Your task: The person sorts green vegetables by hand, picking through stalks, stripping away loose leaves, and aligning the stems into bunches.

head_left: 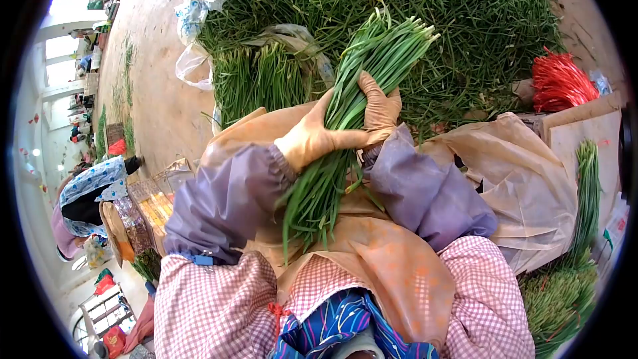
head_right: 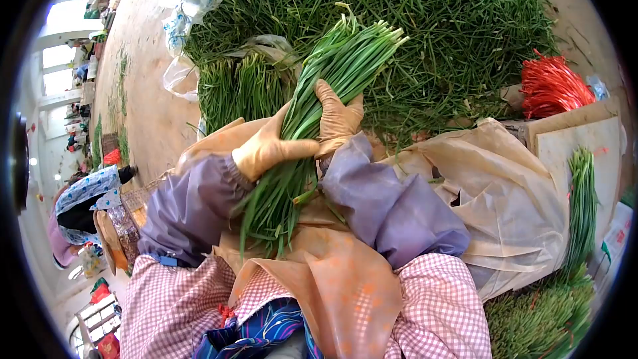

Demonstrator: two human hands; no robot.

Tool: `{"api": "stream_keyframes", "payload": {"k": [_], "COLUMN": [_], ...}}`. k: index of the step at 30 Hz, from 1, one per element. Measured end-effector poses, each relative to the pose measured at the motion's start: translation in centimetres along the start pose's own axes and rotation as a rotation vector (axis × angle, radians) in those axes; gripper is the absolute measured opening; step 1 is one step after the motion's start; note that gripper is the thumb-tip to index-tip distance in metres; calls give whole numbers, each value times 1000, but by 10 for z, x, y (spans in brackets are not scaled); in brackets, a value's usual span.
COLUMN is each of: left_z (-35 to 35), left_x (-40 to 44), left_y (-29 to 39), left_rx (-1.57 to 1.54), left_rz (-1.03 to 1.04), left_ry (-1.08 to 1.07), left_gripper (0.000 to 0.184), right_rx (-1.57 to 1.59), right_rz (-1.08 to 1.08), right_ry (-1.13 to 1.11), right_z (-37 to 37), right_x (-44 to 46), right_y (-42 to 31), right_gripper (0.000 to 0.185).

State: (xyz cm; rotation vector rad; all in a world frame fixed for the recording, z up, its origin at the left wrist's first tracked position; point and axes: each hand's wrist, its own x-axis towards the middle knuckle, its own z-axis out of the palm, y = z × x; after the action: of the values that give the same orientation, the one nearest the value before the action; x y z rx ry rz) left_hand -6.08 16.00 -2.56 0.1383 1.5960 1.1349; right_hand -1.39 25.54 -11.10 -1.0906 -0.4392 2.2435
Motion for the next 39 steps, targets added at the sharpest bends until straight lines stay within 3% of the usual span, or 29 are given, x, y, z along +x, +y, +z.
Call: {"api": "stream_keyframes", "payload": {"k": [4, 7, 8, 11, 16, 18, 19, 20, 21, 23, 24, 25, 26, 27, 29, 31, 32, 34, 36, 37, 39], "left_z": [13, 20, 25, 30, 31, 16, 20, 9, -6, -23, -17, -31, -18, -19, -22, -12, -15, -48, -45, -46, -53], "left_x": [-32, -44, -50, -48, -49, -47, -53, -52, -50, -42, -22, 10, 7, 4, -3, 1, -1, -10, -34, -42, -74], "left_y": [-11, -17, -15, -17, -6, 9, 29, 46, 63, 89, 83, 46, 69, 84, 111, 98, 86, 103, 96, 72, 59], "left_rx": [37, -40, -80, -169, -125, 109, 73, 9, -55, -36, 331, 795, 493, 456, 356, 827, 661, 457, 490, 606, 745], "left_rz": [129, 15, -35, -60, -182, -140, -196, -150, -102, -27, 19, 512, 572, 453, 214, 553, 628, 574, 452, 540, 618], "left_ry": [-6, -20, -23, -74, -58, -75, 27, 75, 120, 74, 247, 322, 298, 383, 543, 525, 438, 525, 577, 409, 288], "left_gripper": [93, 85, 72, 60, 42, 35, 33, 32, 30, 33, 37, 40, 41, 42, 44, 34, 44, 44, 45, 55, 63], "right_rx": [166, 175, 185, 258, 184, 285, 335, 483, 312, 186, 61, -77, -125, -214, -10, 242, 366, 441, 498, 507, 532], "right_rz": [-20, -10, 14, 34, 92, 259, 337, 436, 465, 503, 624, 747, 862, 804, 692, 706, 707, 643, 572, 515, 405], "right_ry": [-8, -15, -13, -78, -153, -336, -433, -705, -901, -652, -718, -775, -925, -848, -1047, -1125, -1162, -1067, -1046, -1003, -910], "right_z": [7, 10, 11, 7, 2, -4, -5, -6, -22, -34, -44, -55, -52, -29, -22, -4, 3, 8, 6, 9, 11], "right_x": [-15, -24, -26, -25, -19, -12, -8, -8, 11, 7, 25, 40, 30, -4, -13, -16, -14, -13, -10, -9, -10], "right_y": [-10, -16, -19, -20, -22, -30, -37, -44, -44, -42, -16, 6, 5, -24, -11, -16, -21, -28, -27, -31, -37], "right_gripper": [35, 33, 32, 31, 29, 33, 35, 48, 61, 67, 71, 76, 82, 92, 103, 109, 112, 113, 107, 103, 96]}}
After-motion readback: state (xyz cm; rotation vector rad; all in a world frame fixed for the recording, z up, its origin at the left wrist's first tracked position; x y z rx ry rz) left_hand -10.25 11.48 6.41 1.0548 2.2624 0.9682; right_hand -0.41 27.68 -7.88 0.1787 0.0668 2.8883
